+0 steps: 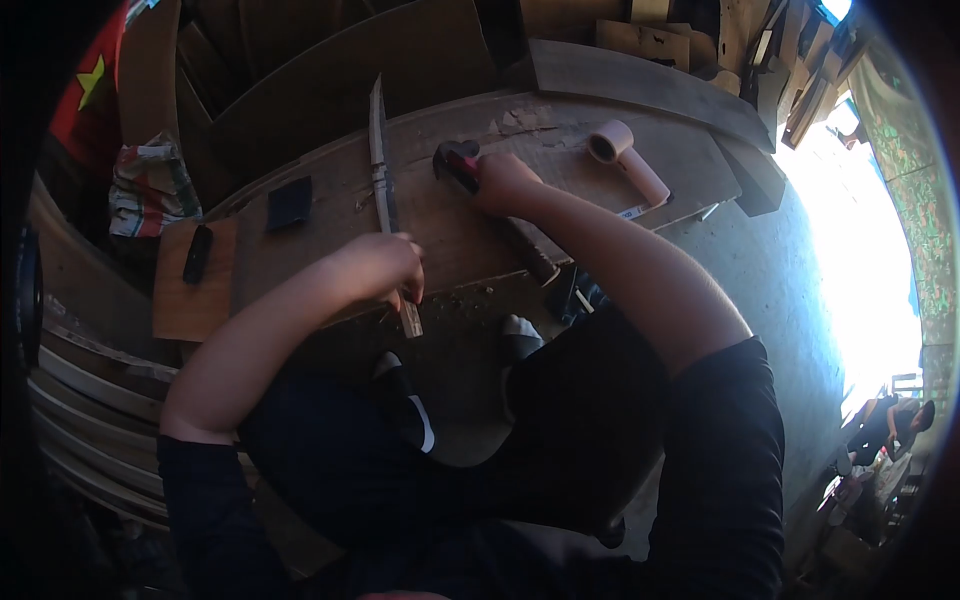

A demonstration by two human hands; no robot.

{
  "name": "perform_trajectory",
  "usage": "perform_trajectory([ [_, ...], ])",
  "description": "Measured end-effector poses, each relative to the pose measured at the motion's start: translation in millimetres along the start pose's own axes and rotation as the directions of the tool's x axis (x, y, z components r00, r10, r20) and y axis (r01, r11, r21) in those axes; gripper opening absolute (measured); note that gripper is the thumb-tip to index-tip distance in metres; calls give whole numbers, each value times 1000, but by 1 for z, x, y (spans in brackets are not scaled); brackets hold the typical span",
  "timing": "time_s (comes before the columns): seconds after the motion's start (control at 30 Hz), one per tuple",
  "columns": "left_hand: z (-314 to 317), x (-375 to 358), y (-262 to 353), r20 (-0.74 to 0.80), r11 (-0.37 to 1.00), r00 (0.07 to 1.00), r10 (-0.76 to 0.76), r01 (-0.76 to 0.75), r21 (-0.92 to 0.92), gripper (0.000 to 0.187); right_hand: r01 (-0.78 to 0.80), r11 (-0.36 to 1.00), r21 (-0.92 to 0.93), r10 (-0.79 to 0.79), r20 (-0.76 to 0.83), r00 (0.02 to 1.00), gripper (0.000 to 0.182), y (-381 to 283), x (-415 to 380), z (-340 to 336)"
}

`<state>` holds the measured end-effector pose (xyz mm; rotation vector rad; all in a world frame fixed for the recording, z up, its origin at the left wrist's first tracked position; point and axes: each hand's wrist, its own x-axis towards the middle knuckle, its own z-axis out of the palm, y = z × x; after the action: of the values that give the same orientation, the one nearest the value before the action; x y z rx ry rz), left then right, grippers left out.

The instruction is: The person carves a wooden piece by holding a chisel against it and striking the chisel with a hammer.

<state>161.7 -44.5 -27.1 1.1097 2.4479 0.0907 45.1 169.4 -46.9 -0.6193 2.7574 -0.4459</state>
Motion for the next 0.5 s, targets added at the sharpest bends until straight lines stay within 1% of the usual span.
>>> perform_trajectory([
  [0.07, -13, 3, 2, 155, 993, 983, -96, 105, -50, 31, 34, 999, -7, -34, -4, 999, 43, 3, -7, -3],
  [0.1, -16, -2, 5, 79, 991, 990, -119, 123, -50, 39, 36, 999, 1, -36, 0, 999, 43, 3, -12, -5],
  [0.13, -17, -7, 4, 47, 991, 990, -136, 135, 26, 48, 52, 999, 9, -52, -3, 999, 44, 3, -16, -8],
  [0.2, -18, -26, 6, -130, 986, 979, -158, 163, 33, 52, 74, 997, 20, -74, -19, 997, 45, 2, -23, -17],
  [0.23, -14, -33, 0, -126, 985, 979, -159, 166, 40, 52, 85, 996, 34, -84, -25, 996, 47, 1, -27, -20],
  [0.3, 3, -36, -15, -316, 980, 930, -190, 200, 1, 56, 100, 994, 52, -98, -26, 995, 48, 2, -34, -25],
  [0.33, 3, -34, -15, -309, 979, 931, -194, 204, 0, 56, 92, 995, 49, -92, -6, 996, 48, 1, -36, -28],
  [0.4, 0, -32, -18, -233, 952, 924, -304, 285, -110, 62, 86, 995, 51, -87, 10, 996, 48, -1, -43, -30],
  [0.5, -1, -29, -21, -255, 952, 918, -303, 282, -119, 59, 131, 990, 53, -127, -70, 989, 46, -1, -53, -42],
])
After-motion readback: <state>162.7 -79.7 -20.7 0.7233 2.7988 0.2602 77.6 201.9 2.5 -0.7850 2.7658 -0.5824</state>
